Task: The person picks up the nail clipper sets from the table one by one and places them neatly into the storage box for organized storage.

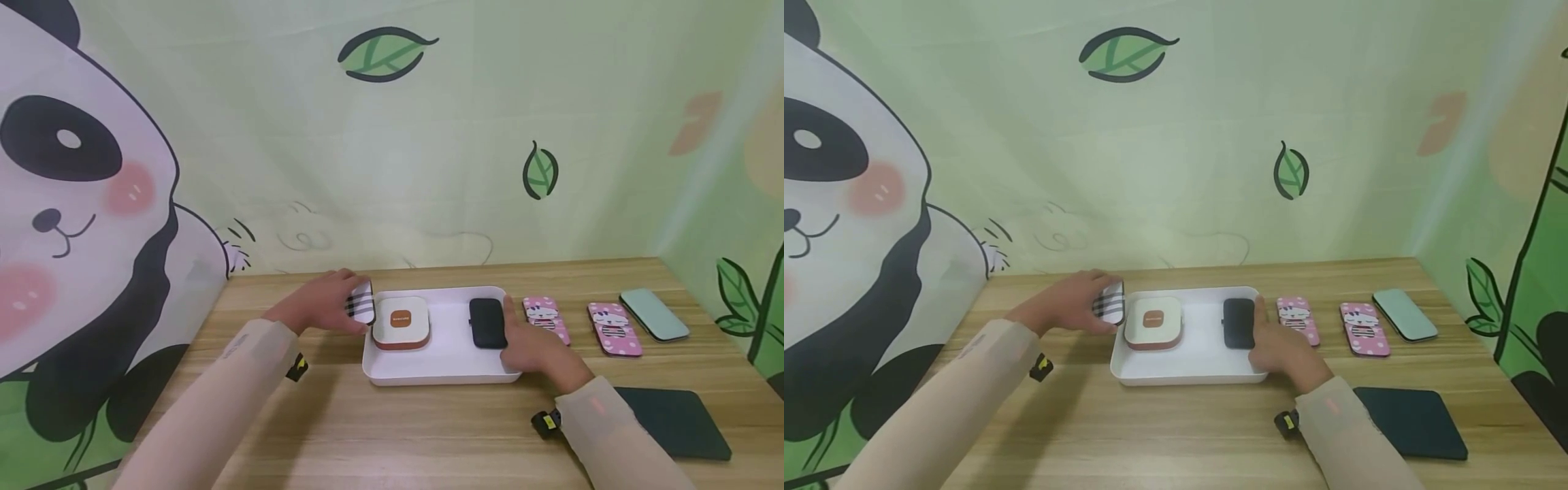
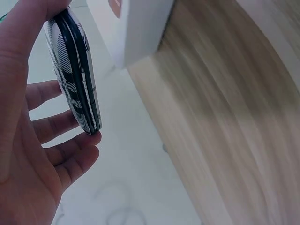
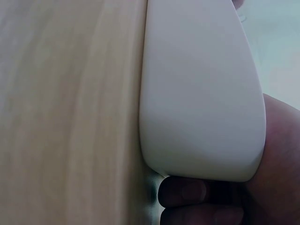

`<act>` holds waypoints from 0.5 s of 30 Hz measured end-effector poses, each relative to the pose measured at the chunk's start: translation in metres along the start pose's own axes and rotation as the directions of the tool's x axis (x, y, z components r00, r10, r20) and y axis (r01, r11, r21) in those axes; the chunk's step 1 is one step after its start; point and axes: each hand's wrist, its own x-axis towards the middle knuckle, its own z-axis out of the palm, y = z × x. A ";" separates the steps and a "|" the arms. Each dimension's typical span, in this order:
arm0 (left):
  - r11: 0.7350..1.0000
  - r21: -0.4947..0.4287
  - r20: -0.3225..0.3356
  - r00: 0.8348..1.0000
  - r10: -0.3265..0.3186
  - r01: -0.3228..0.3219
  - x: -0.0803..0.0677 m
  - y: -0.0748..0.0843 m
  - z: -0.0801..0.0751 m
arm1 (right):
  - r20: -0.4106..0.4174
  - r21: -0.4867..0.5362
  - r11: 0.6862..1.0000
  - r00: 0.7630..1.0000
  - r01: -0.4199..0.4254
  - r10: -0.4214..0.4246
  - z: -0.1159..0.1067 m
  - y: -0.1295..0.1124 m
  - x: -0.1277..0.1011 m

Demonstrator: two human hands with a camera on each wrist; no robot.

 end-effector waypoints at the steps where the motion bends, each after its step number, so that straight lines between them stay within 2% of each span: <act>1: 1.000 0.004 0.003 1.000 -0.005 0.005 0.002 0.002 -0.001 | 0.000 0.001 1.000 1.000 -0.002 0.002 0.000 0.000 0.000; 15: 1.000 -0.007 0.023 0.999 -0.024 0.024 0.018 0.026 -0.013 | -0.006 0.009 1.000 1.000 0.009 -0.009 -0.001 -0.001 -0.003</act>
